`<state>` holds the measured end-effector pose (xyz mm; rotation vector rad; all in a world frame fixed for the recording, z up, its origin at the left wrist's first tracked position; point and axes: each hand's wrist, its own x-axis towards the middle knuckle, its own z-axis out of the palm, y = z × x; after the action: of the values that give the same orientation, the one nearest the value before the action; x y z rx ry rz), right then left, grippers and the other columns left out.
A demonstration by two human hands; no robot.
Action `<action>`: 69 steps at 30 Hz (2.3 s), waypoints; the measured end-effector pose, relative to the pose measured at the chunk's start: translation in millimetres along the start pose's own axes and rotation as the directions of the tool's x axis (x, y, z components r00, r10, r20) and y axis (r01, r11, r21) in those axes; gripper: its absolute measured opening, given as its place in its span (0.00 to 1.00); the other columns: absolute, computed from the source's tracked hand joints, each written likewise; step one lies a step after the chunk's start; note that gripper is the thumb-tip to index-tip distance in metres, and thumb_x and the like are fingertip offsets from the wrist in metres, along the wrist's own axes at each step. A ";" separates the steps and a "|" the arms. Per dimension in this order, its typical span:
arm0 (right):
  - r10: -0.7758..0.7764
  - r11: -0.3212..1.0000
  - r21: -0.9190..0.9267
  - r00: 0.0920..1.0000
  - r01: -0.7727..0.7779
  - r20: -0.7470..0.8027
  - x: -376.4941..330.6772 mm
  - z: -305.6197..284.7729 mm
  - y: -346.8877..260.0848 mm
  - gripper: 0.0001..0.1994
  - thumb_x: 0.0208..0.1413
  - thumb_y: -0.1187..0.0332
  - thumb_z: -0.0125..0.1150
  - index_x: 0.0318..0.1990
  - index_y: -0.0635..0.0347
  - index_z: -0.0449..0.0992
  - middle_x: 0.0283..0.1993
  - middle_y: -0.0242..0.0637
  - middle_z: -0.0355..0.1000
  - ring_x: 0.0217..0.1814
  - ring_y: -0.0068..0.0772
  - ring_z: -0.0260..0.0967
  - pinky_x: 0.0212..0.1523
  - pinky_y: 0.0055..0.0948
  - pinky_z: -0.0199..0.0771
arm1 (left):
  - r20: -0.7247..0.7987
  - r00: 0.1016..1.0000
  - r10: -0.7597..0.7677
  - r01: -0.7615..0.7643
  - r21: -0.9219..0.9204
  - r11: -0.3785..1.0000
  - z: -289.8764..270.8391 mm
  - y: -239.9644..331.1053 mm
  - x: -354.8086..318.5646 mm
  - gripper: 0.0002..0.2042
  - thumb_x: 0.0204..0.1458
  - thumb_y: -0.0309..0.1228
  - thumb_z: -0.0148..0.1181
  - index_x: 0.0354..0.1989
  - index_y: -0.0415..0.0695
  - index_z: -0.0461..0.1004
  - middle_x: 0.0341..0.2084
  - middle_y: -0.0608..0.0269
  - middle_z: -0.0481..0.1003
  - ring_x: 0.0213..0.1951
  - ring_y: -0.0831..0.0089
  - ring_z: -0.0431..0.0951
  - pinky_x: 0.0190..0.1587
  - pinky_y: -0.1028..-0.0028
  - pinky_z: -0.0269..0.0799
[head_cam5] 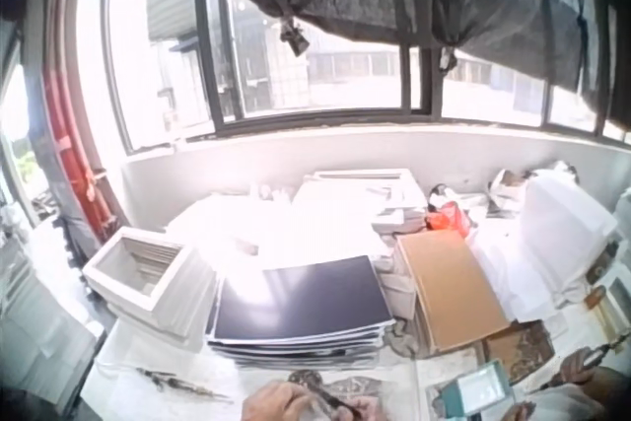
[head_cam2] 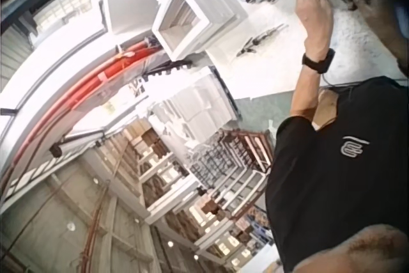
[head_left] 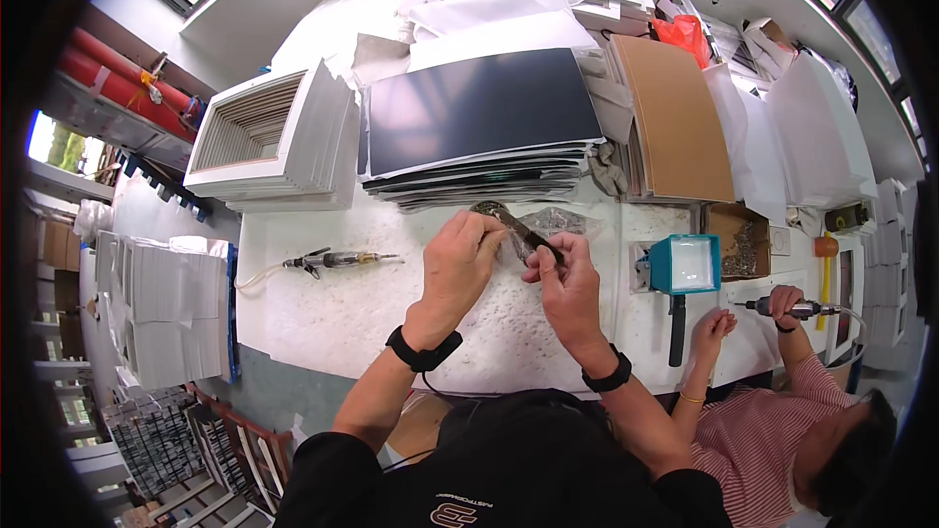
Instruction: The person opens a plastic bag of small metal fasteners and pours them into a cardboard box. They then pick up a white protective sheet and place it into a cardboard box. Finally, the person picks up a dark rectangular panel from a stack and places it on the table.
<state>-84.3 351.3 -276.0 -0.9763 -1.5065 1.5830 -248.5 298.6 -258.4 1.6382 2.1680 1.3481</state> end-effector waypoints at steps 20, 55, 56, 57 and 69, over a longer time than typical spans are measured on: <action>-0.211 0.947 -0.245 0.977 0.208 0.012 16.2 27.4 18.1 0.24 0.69 0.75 0.57 0.72 0.57 0.68 0.23 0.37 0.75 0.23 0.27 0.76 0.26 0.30 0.75 | 0.093 0.992 -0.080 0.081 -0.002 0.997 10.0 -15.0 14.7 0.05 0.58 0.24 0.67 0.36 0.38 0.76 0.30 0.55 0.80 0.30 0.63 0.80 0.35 0.66 0.75; -0.291 0.910 -0.307 0.957 0.278 0.006 42.5 33.1 47.4 0.28 0.62 0.79 0.61 0.71 0.60 0.70 0.25 0.49 0.71 0.23 0.44 0.72 0.28 0.39 0.71 | 0.081 0.991 -0.108 0.096 0.138 0.986 19.7 -23.2 38.8 0.03 0.58 0.23 0.64 0.37 0.39 0.76 0.29 0.57 0.79 0.31 0.63 0.81 0.37 0.67 0.75; -0.290 0.912 -0.301 0.957 0.278 0.004 44.0 33.4 47.2 0.28 0.62 0.79 0.61 0.71 0.60 0.70 0.25 0.49 0.71 0.23 0.44 0.72 0.28 0.39 0.71 | 0.079 0.992 -0.096 0.085 0.134 0.987 20.2 -23.2 39.1 0.03 0.58 0.23 0.64 0.37 0.39 0.76 0.29 0.57 0.79 0.31 0.63 0.81 0.37 0.67 0.75; -0.289 0.914 -0.296 0.957 0.277 0.002 47.4 34.3 46.7 0.27 0.62 0.78 0.61 0.70 0.60 0.70 0.25 0.49 0.72 0.23 0.44 0.72 0.28 0.38 0.71 | 0.079 0.993 -0.085 0.074 0.131 0.989 20.6 -23.2 39.2 0.03 0.58 0.23 0.64 0.37 0.39 0.76 0.29 0.57 0.79 0.31 0.63 0.80 0.37 0.67 0.75; -0.218 0.948 -0.238 0.976 0.211 -0.001 49.3 36.9 38.4 0.27 0.64 0.76 0.59 0.71 0.60 0.70 0.20 0.44 0.71 0.20 0.39 0.74 0.26 0.39 0.71 | 0.076 0.997 -0.022 0.012 0.131 0.991 22.1 -24.9 39.0 0.04 0.59 0.22 0.63 0.39 0.39 0.73 0.30 0.52 0.78 0.33 0.53 0.79 0.37 0.61 0.74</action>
<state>-139.4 377.3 -315.3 -0.9222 -1.7475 1.2526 -270.3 342.6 -273.3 1.6813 2.2629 1.1403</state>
